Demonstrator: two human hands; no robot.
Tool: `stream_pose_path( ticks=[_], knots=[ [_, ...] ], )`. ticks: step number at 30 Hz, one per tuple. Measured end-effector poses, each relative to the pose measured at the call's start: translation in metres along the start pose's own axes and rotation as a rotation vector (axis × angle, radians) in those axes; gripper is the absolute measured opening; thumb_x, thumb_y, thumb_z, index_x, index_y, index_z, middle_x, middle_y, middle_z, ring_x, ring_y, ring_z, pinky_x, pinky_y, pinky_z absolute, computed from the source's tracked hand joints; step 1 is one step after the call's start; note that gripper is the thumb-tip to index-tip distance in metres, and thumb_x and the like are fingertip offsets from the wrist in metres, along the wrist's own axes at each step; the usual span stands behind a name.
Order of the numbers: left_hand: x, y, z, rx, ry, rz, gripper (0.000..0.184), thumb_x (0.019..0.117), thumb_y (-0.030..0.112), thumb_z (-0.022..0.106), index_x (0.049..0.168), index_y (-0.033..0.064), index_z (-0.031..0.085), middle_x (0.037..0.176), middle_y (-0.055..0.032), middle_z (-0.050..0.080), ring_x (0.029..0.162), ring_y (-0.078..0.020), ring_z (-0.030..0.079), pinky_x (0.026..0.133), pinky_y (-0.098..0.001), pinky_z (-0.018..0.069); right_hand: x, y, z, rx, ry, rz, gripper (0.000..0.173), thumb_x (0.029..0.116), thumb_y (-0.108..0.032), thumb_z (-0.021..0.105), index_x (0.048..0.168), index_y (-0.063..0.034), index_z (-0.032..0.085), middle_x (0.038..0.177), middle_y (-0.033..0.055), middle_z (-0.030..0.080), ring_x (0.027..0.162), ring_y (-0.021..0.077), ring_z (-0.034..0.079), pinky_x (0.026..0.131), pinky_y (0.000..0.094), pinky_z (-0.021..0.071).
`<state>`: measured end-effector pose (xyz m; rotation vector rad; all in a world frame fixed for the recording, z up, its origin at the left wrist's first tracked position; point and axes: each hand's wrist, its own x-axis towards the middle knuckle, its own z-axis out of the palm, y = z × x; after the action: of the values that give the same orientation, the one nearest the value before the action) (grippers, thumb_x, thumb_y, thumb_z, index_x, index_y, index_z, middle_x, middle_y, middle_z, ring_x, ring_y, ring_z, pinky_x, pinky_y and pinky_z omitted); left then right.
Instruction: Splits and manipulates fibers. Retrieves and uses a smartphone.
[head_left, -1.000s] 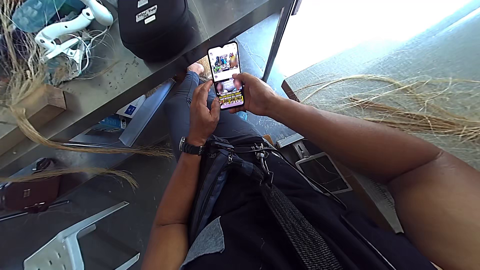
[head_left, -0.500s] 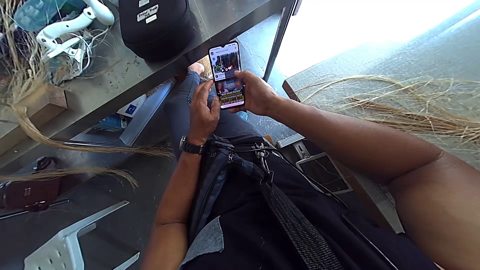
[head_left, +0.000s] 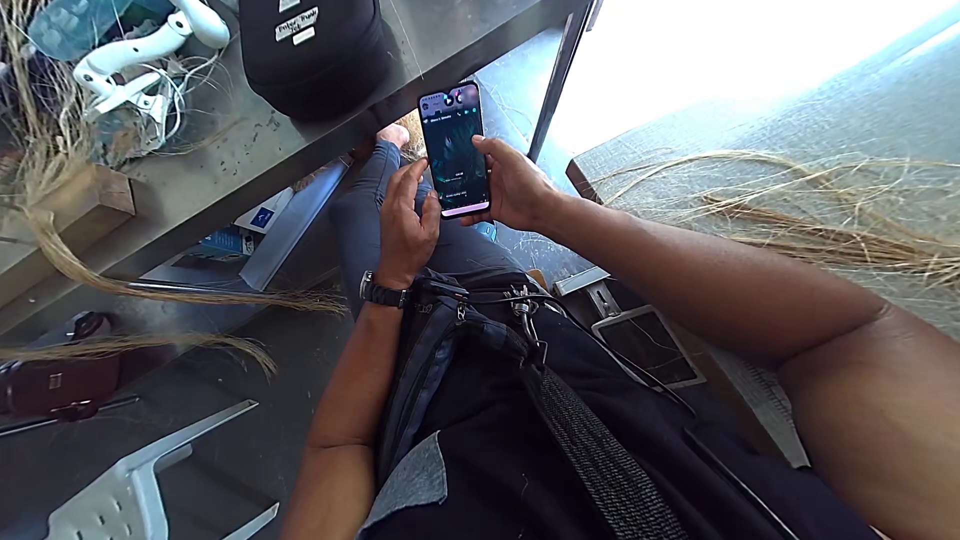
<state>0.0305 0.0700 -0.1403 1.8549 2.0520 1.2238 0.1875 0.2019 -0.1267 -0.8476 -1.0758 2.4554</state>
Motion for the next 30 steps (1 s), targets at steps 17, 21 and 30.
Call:
stream_pose_path(
  ticks=[17, 21, 30],
  knots=[
    [-0.0013, 0.001, 0.0005, 0.005, 0.01, 0.004, 0.047, 0.0999, 0.008, 0.049, 0.147, 0.0008, 0.051, 0.145, -0.02, 0.054, 0.125, -0.0265, 0.059, 0.1, -0.0396, 0.0523, -0.0003, 0.0007, -0.001, -0.012, -0.026, -0.002, 0.058, 0.1059, -0.061, 0.032, 0.141, -0.019, 0.052, 0.126, 0.0132, 0.067, 0.102, 0.03, 0.071, 0.072, 0.0469, 0.0613],
    [-0.0016, 0.0005, 0.0011, 0.002, 0.013, 0.006, 0.047, 0.1, 0.008, 0.049, 0.147, 0.0008, 0.051, 0.145, -0.02, 0.054, 0.126, -0.027, 0.059, 0.101, -0.0401, 0.0522, -0.0006, 0.0003, -0.0006, -0.013, -0.027, -0.002, 0.059, 0.1061, -0.061, 0.031, 0.141, -0.0188, 0.052, 0.126, 0.0131, 0.067, 0.101, 0.0297, 0.071, 0.072, 0.0466, 0.0613],
    [-0.0021, 0.0016, 0.0006, 0.004, 0.01, -0.002, 0.048, 0.0996, 0.007, 0.049, 0.147, 0.0006, 0.051, 0.142, -0.0203, 0.055, 0.123, -0.0266, 0.059, 0.1, -0.0388, 0.0519, -0.0001, 0.0004, -0.0004, -0.006, -0.02, 0.002, 0.057, 0.106, -0.06, 0.033, 0.141, -0.0191, 0.052, 0.124, 0.0135, 0.068, 0.1, 0.03, 0.071, 0.071, 0.0463, 0.0615]
  ],
)
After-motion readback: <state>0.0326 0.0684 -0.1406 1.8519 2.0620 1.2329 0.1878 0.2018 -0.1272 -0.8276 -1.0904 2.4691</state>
